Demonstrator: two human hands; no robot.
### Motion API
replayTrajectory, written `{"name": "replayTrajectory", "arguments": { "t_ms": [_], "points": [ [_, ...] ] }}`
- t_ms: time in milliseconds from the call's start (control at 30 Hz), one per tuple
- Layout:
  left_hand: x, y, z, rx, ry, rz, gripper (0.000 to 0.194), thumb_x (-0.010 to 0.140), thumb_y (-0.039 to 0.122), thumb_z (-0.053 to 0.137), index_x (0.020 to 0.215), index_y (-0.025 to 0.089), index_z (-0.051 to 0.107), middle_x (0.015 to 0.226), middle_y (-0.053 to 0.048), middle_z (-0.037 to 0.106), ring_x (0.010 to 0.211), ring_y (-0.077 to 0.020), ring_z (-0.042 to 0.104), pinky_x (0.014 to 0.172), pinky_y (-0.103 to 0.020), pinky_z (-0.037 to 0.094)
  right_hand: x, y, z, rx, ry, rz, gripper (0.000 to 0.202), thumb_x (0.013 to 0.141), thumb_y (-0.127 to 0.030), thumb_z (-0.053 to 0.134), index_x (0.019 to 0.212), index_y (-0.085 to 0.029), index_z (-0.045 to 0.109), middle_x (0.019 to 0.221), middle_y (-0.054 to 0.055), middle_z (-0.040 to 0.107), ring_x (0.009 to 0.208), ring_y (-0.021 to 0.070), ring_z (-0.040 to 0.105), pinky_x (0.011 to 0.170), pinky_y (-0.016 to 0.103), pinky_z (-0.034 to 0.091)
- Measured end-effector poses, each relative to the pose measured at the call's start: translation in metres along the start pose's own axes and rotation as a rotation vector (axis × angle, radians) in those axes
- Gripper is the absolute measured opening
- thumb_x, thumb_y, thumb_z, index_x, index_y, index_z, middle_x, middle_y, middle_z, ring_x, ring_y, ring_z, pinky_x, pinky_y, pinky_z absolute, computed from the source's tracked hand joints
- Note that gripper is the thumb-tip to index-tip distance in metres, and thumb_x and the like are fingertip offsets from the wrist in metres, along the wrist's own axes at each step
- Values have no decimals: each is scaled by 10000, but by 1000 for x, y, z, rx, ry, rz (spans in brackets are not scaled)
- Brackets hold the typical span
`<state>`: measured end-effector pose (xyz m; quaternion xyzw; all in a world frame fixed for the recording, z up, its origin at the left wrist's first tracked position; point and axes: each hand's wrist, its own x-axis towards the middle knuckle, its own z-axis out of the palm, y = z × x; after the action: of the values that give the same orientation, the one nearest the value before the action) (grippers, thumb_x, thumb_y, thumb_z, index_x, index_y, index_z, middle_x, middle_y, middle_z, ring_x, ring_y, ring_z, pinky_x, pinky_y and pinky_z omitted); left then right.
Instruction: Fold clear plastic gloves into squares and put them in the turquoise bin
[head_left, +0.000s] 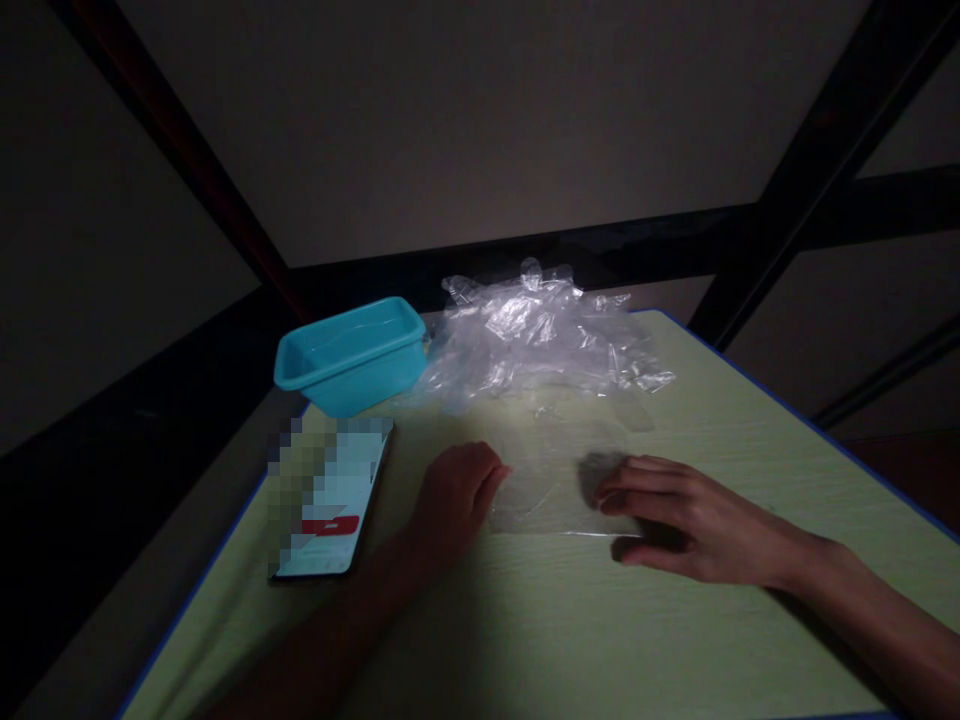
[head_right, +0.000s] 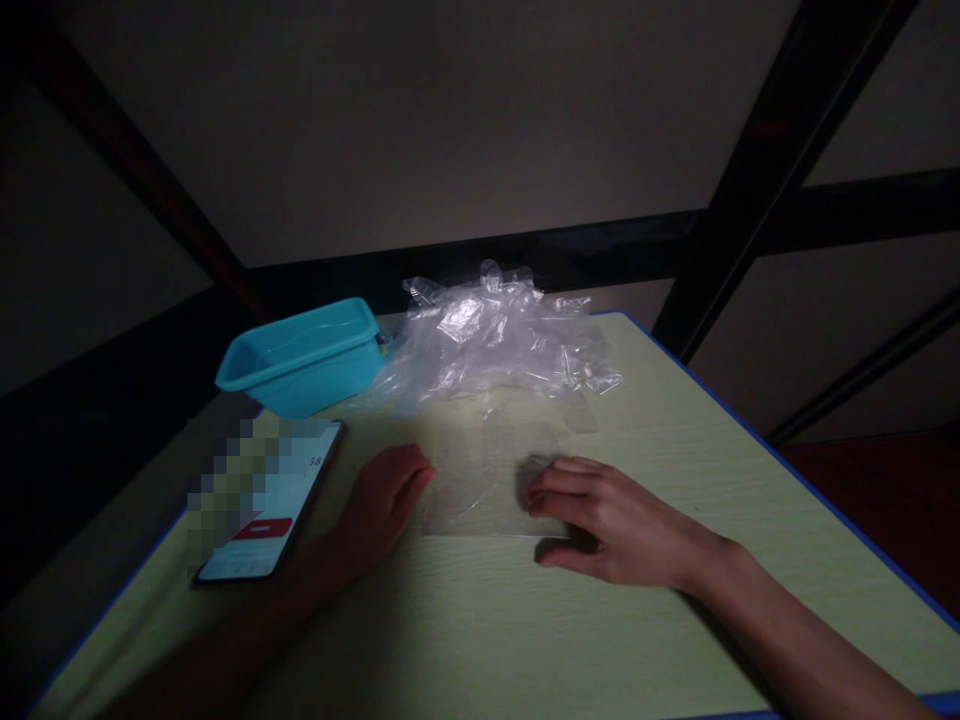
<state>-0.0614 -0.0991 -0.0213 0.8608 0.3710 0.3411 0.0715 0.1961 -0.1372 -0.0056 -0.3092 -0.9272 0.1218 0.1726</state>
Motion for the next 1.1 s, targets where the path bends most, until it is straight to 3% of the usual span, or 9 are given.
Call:
{"name": "replayTrajectory", "arguments": {
  "t_ms": [233,367,533,833,1100],
  "points": [
    [-2,-2,-13,39,-249,385,356,906,345,437,610,164,515,686,-35,552,637,-146,477,610,-275,383,0,-5,-2,-31,-8,33,236,829,-243,534,1045,-178,601,941,68,650,882,198,601,815,384,496],
    [0,2,-18,62,-400,372,248,808,397,582,766,154,563,844,-56,599,770,-181,523,718,-301,415,-1,-8,-4,-43,-11,58,276,790,-176,519,1055,-179,596,953,72,652,880,206,600,821,397,492],
    [3,3,-21,39,-543,268,311,705,356,699,896,149,566,926,-51,590,839,-197,522,759,-301,416,-1,-10,-3,-46,-30,50,344,737,-81,474,1051,-164,587,959,85,646,889,212,592,837,417,480],
    [1,5,-17,54,-541,256,294,744,349,637,943,148,556,949,-62,566,860,-202,493,773,-317,412,-4,-8,0,-42,-12,42,463,695,-14,417,1087,-204,575,1004,57,654,925,193,602,870,410,488],
    [-1,5,-14,157,-488,305,208,761,298,610,901,150,570,910,-63,601,820,-204,517,758,-319,416,-4,-2,0,-130,127,-82,206,877,-139,451,970,-165,634,944,80,691,847,170,640,756,346,540]
  ]
}}
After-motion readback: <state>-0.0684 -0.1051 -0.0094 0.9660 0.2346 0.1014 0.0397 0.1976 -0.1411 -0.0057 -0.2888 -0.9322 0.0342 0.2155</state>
